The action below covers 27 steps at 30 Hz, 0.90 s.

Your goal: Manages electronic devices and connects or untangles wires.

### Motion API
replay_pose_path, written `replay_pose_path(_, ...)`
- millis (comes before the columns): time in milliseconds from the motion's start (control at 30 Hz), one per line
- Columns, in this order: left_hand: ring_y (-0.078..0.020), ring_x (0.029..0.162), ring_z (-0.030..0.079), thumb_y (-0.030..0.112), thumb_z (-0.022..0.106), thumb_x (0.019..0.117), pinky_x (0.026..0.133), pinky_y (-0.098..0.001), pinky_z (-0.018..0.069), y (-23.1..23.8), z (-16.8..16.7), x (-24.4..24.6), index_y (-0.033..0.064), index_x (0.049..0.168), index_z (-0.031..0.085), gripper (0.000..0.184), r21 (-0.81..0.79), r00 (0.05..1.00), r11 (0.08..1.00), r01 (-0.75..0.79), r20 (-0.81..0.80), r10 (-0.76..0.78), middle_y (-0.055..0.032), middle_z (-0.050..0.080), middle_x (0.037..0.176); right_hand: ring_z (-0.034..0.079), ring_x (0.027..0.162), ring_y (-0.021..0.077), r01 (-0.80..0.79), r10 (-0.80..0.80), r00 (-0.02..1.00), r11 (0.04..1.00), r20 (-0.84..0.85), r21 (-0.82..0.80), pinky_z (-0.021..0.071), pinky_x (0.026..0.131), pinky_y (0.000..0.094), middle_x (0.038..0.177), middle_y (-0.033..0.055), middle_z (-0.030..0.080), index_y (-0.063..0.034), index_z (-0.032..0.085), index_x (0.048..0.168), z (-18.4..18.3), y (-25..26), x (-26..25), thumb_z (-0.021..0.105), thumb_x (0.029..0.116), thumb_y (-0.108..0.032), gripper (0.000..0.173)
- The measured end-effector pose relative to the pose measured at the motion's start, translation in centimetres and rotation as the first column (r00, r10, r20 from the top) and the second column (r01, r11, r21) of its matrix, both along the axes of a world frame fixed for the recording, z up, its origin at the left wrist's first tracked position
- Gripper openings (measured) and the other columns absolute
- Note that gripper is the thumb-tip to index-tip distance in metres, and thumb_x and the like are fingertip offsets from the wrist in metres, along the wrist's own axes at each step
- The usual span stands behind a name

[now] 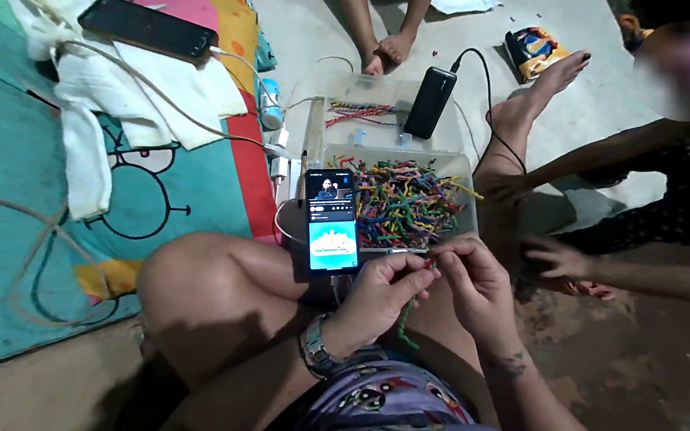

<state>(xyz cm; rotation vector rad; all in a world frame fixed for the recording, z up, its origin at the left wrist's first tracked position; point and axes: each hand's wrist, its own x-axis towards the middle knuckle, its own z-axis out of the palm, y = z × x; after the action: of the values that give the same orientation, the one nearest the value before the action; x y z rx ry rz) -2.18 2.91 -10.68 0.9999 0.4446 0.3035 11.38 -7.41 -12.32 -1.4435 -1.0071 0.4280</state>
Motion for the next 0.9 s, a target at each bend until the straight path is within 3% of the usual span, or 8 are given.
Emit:
replay_pose_path(100, -0.002, 0.079, 0.067, 0.004, 0.057, 0.1008, 0.072, -0.0206, 0.0584, 0.1, 0.0, 0.0, 0.0056, 0.101, 0.065, 0.008, 0.025, 1.0, 1.0, 0.013, 0.009, -0.013, 0.0053, 0.07, 0.093, 0.062, 0.092, -0.0029, -0.061, 0.061, 0.997, 0.998, -0.055, 0.006, 0.0532, 0.081, 0.0144, 0.099, -0.0103, 0.065, -0.0158, 0.07, 0.103, 0.1, -0.1, 0.4, 0.056, 0.1054, -0.024, 0.016)
replay_pose_path(267, -0.0046, 0.074, 0.067, 0.006, 0.054, 0.1027, 0.067, -0.0218, 0.0591, 0.2, -0.1, 0.2, 0.006, 0.099, 0.063, 0.009, -0.07, 0.998, 0.996, 0.06, -0.024, -0.062, 0.004, 0.066, 0.087, 0.063, 0.09, -0.0011, -0.1, 0.104, 0.985, 0.994, 0.138, -0.031, 0.0551, 0.078, 0.0144, 0.096, -0.0045, 0.064, -0.0118, 0.071, 0.102, 0.2, -0.1, 1.2, 0.061, 0.103, -0.025, 0.016)
replay_pose_path(333, -0.0042, 0.072, 0.066, 0.006, 0.054, 0.1029, 0.066, -0.0208, 0.0581, 0.3, -0.2, 0.2, 0.0064, 0.098, 0.062, 0.01, -0.085, 0.997, 0.995, 0.06, -0.036, -0.064, 0.0038, 0.066, 0.086, 0.063, 0.091, -0.0007, -0.163, 0.168, 0.983, 0.984, 0.067, -0.072, 0.0562, 0.078, 0.0148, 0.098, -0.0039, 0.065, -0.0109, 0.072, 0.102, 0.3, -0.1, 1.6, 0.06, 0.1037, -0.026, 0.019)
replay_pose_path(433, -0.0013, 0.07, 0.064, 0.006, 0.054, 0.1027, 0.063, -0.0175, 0.0558, 0.7, 0.5, 0.0, 0.0074, 0.101, 0.064, 0.01, -0.134, 0.991, 0.984, 0.117, -0.054, -0.125, 0.0053, 0.068, 0.088, 0.06, 0.118, 0.0066, -0.381, 0.368, 0.922, 0.917, -0.121, -0.119, 0.0526, 0.099, 0.0237, 0.129, 0.0, 0.064, -0.0125, 0.072, 0.12, 0.7, -0.3, 2.6, 0.05, 0.1076, -0.037, 0.035)
replay_pose_path(500, -0.001, 0.069, 0.064, 0.004, 0.052, 0.1022, 0.062, -0.0169, 0.0555, 1.1, 0.9, -0.1, 0.0067, 0.107, 0.065, 0.014, -0.234, 0.978, 0.952, 0.196, -0.029, -0.209, 0.0052, 0.069, 0.089, 0.056, 0.131, 0.0125, -0.53, 0.508, 0.832, 0.847, -0.223, -0.049, 0.0481, 0.109, 0.0306, 0.141, 0.0022, 0.061, -0.0152, 0.074, 0.123, 0.8, -0.3, 3.2, 0.048, 0.1077, -0.04, 0.039)
replay_pose_path(567, -0.002, 0.071, 0.065, 0.002, 0.052, 0.1008, 0.064, -0.018, 0.0565, 1.3, 1.0, -0.3, 0.0078, 0.109, 0.066, 0.017, -0.33, 0.96, 0.904, 0.272, 0.032, -0.277, 0.0045, 0.07, 0.091, 0.06, 0.127, 0.0132, -0.591, 0.579, 0.769, 0.805, -0.27, 0.044, 0.0506, 0.107, 0.0316, 0.134, 0.0003, 0.066, -0.0171, 0.077, 0.115, 0.9, -0.2, 3.5, 0.053, 0.1063, -0.037, 0.032)
replay_pose_path(667, -0.0029, 0.078, 0.067, -0.001, 0.054, 0.099, 0.071, -0.0193, 0.0578, 1.4, 0.7, -0.2, 0.0094, 0.108, 0.064, 0.017, -0.371, 0.963, 0.889, 0.267, 0.07, -0.26, 0.0045, 0.071, 0.093, 0.063, 0.119, 0.0115, -0.541, 0.548, 0.8, 0.835, -0.243, 0.101, 0.0474, 0.11, 0.0349, 0.113, -0.0047, 0.073, -0.0173, 0.076, 0.104, 0.9, 0.4, 3.2, 0.058, 0.1047, -0.033, 0.024)
replay_pose_path(900, 0.0032, 0.077, 0.063, 0.002, 0.064, 0.0961, 0.072, -0.0171, 0.0544, 1.0, 0.1, -0.4, 0.0031, 0.1, 0.067, 0.005, 0.053, 0.987, 0.993, 0.107, 0.117, -0.113, 0.0092, 0.067, 0.087, 0.066, 0.1, 0.0042, -0.37, 0.404, 0.851, 0.915, -0.336, 0.161, 0.0506, 0.104, 0.032, 0.096, -0.0098, 0.07, -0.0212, 0.075, 0.097, 1.0, 1.1, 1.6, 0.073, 0.0953, -0.026, 0.006)
